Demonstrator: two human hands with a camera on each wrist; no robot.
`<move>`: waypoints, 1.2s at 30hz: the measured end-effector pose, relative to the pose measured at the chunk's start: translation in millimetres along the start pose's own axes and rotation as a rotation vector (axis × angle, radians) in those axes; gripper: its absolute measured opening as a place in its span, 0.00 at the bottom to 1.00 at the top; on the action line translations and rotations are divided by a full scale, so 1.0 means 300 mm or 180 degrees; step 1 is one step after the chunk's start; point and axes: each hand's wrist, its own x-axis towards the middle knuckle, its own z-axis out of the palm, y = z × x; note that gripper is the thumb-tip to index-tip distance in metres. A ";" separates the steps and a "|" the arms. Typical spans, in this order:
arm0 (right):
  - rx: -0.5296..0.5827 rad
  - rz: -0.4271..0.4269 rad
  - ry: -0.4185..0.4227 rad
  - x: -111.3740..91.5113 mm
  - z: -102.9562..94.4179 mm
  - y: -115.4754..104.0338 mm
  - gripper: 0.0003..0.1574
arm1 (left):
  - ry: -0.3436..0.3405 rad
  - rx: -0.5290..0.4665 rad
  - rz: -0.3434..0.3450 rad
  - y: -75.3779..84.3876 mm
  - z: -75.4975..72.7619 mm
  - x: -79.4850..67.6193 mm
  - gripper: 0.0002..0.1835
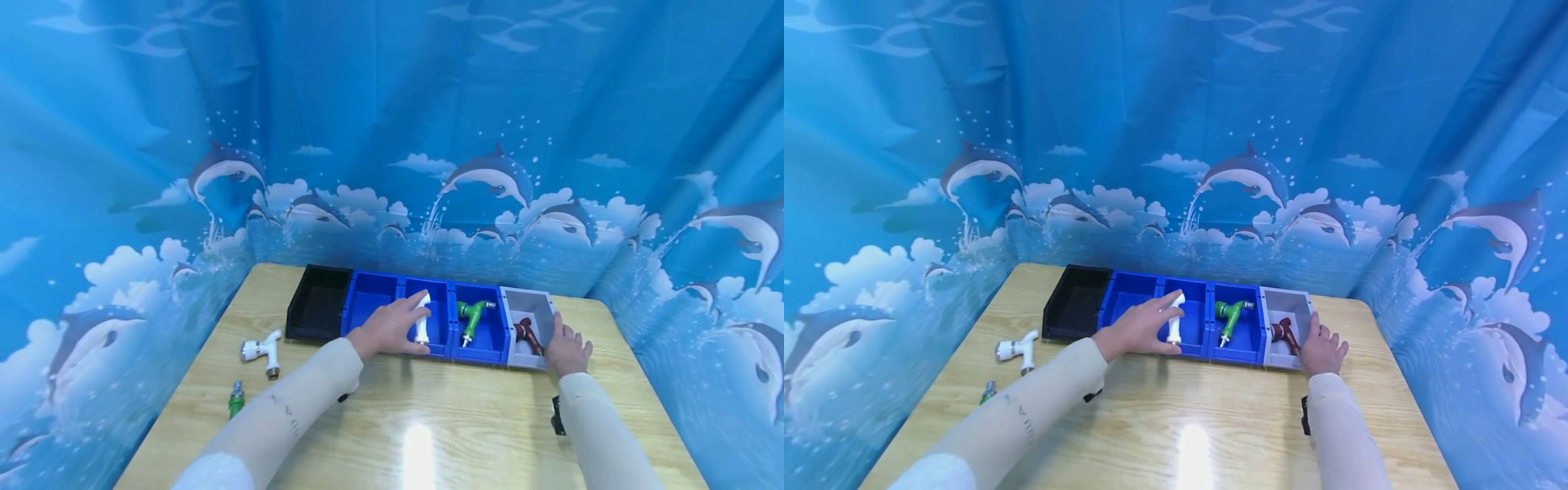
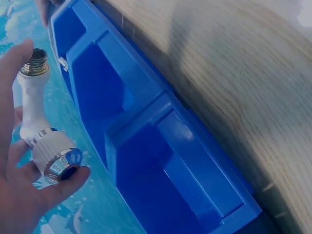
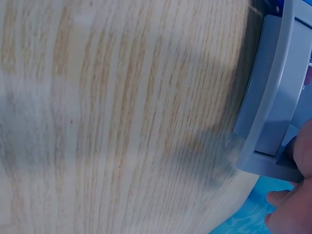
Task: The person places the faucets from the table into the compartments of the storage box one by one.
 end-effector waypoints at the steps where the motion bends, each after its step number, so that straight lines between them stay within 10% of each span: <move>1: 0.0000 -0.0003 0.0002 0.001 0.001 0.001 0.48 | 0.0007 0.0017 0.0008 -0.005 0.000 0.008 0.40; 36: -0.0005 -0.0112 0.0026 -0.003 -0.003 0.007 0.48 | -0.0010 0.0202 0.0158 0.008 0.110 0.166 0.42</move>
